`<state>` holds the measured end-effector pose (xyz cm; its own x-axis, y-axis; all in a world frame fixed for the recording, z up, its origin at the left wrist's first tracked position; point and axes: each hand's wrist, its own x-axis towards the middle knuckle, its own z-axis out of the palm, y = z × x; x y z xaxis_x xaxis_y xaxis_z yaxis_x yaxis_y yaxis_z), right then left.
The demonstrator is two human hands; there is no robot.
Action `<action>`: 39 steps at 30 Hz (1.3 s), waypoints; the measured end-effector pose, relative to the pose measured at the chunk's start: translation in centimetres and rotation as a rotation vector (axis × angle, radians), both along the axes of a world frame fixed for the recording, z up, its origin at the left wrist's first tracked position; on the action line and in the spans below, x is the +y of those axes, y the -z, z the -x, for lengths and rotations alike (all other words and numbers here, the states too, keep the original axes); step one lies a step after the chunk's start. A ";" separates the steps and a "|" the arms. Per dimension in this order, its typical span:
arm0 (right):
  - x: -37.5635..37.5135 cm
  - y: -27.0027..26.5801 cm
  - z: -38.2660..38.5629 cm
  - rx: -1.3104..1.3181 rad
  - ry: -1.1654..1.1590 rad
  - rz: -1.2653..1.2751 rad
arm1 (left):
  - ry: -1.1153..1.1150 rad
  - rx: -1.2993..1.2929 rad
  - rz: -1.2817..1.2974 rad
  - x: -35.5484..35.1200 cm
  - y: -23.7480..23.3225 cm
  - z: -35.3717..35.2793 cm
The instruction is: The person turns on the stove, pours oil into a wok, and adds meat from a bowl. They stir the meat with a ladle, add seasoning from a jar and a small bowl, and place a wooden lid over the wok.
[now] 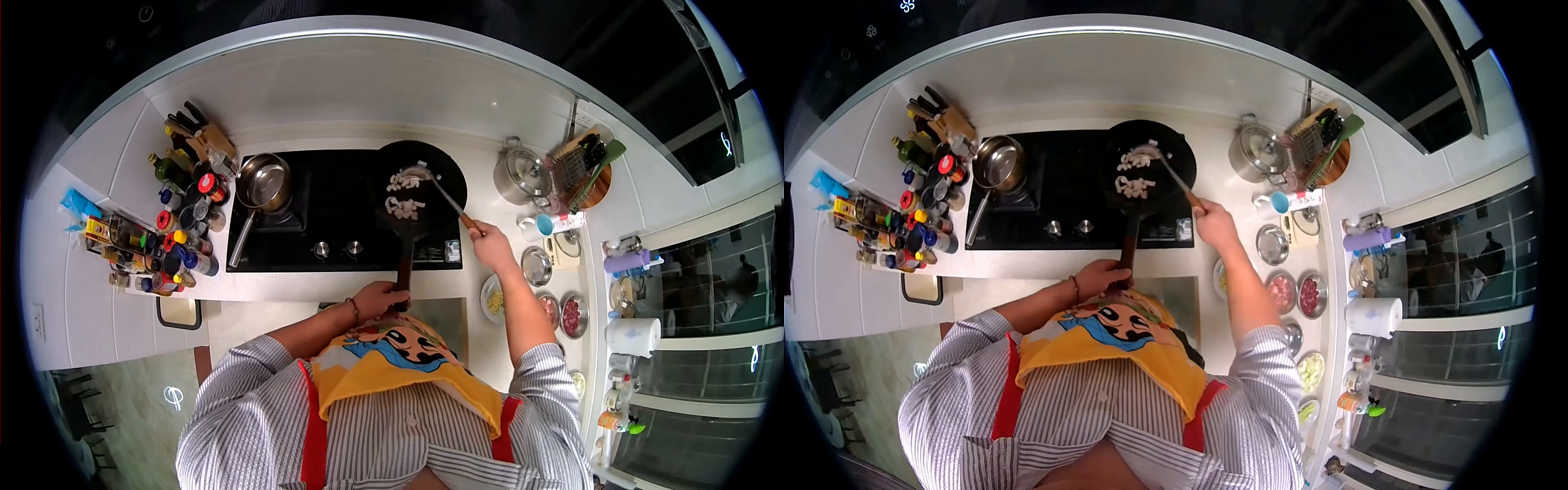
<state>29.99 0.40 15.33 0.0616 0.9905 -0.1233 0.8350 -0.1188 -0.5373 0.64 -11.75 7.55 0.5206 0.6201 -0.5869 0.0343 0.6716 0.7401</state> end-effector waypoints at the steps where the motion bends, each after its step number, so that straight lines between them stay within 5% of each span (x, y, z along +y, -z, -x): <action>1: -0.2 0.2 -0.1 0.043 -0.018 0.049 | 0.001 0.003 -0.007 0.0 -0.1 0.0; 7: -0.7 -2.7 -2.3 0.047 -0.032 0.177 | -0.006 0.020 -0.037 -0.3 -0.5 0.1; 14: -0.2 0.9 0.4 0.082 -0.030 0.118 | 0.008 0.032 0.002 -0.1 -0.5 0.1; 18: -0.9 -2.4 -2.5 0.095 -0.048 0.190 | -0.043 -0.024 0.020 -0.4 0.4 -0.1; 23: 0.3 0.2 -1.1 0.026 0.020 -0.001 | -0.025 0.001 0.030 -0.3 -0.1 0.1; 26: -0.1 0.9 1.0 0.068 -0.049 0.103 | -0.028 0.003 0.042 -0.2 0.0 0.1; 32: -3.0 -8.7 -0.6 0.045 -0.143 0.154 | -0.043 -0.019 0.040 -0.2 0.7 -0.1; 35: -4.2 -12.7 -0.9 -0.230 -0.224 0.029 | -0.027 -0.016 0.037 -0.2 0.6 0.1; 39: -4.1 -11.6 -0.7 -0.409 -0.268 0.004 | -0.001 -0.008 -0.008 -0.2 0.6 0.0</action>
